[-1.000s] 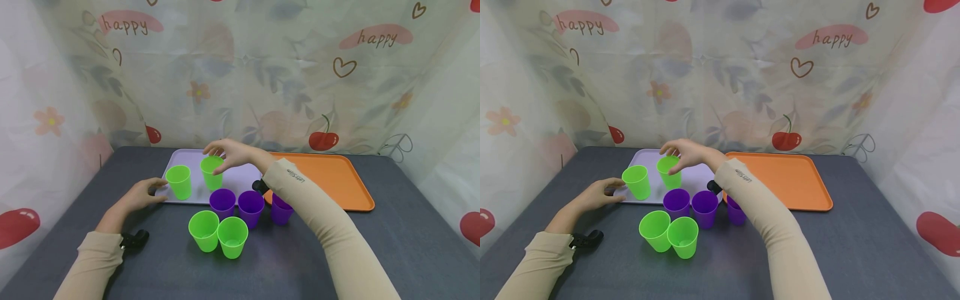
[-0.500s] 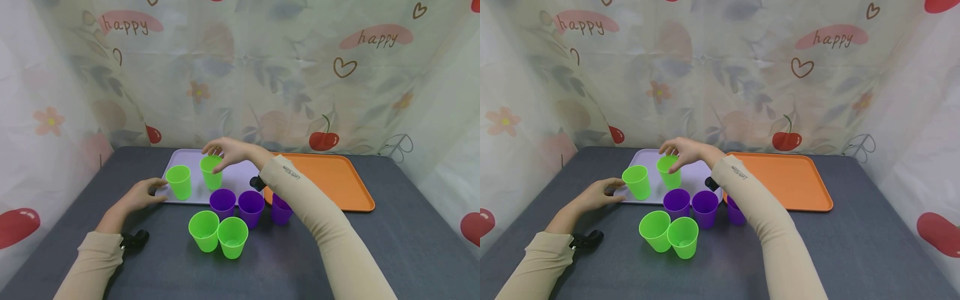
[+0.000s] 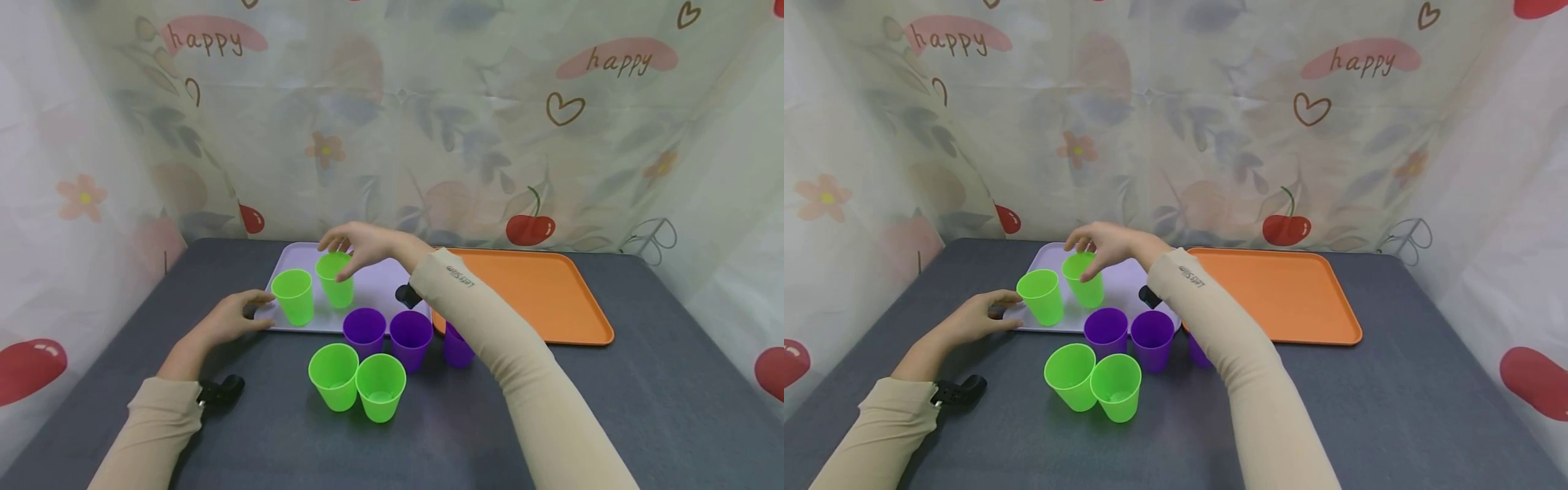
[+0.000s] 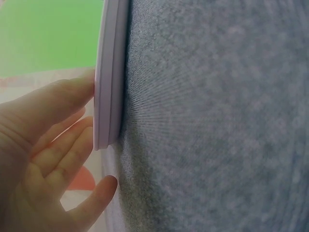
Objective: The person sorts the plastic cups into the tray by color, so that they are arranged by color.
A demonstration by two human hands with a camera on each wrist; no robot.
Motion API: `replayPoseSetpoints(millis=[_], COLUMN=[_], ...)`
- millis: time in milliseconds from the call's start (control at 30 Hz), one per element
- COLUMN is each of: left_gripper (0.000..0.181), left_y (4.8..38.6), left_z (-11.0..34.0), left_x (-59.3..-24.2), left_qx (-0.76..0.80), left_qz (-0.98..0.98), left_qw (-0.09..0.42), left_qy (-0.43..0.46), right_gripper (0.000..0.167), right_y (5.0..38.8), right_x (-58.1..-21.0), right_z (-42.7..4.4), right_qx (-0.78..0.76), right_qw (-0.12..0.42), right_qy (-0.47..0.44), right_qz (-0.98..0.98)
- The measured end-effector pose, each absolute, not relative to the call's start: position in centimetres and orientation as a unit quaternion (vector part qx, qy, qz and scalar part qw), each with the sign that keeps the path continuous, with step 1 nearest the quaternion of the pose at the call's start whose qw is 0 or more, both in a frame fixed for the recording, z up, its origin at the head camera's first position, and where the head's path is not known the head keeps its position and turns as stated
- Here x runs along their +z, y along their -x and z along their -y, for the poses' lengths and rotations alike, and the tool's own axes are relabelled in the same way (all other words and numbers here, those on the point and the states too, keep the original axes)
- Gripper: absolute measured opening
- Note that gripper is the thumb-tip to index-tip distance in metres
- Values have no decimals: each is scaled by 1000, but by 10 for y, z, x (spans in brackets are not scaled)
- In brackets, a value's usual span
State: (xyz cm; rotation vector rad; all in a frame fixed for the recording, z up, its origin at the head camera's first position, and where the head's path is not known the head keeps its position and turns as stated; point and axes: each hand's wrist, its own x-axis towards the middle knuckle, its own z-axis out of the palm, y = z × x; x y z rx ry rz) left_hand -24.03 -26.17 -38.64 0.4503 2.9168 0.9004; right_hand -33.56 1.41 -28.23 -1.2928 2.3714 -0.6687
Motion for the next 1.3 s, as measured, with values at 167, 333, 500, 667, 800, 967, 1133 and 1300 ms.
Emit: replayPoseSetpoints(millis=[167,333,500,667,800,967,1133,1300], left_gripper=[52,52,51,52,52,52,51,51], left_y=[241,241,241,242,241,241,241,241], left_z=[262,261,262,262,262,262,262,262], left_x=[-387,-387,-386,-386,-386,-385,-385,-385], left_qx=[289,289,290,289,289,288,289,289], left_qz=[-946,-946,-946,-946,-946,-945,-945,-945], left_qw=[31,32,31,34,33,30,34,34], left_qy=[-143,-144,-144,-143,-145,-150,-148,-149], right_gripper=[62,62,63,64,66,68,69,70], right_y=[337,336,334,334,332,331,329,327], right_x=[-285,-287,-288,-289,-288,-288,-287,-286], right_z=[-8,-6,-6,-6,-5,-6,-5,-4], right_qx=[-227,-215,-203,-201,-197,-196,-195,-194], right_qw=[181,197,207,217,227,239,244,246], right_qy=[464,455,448,450,448,443,440,437], right_qz=[-837,-841,-846,-842,-842,-842,-842,-843])
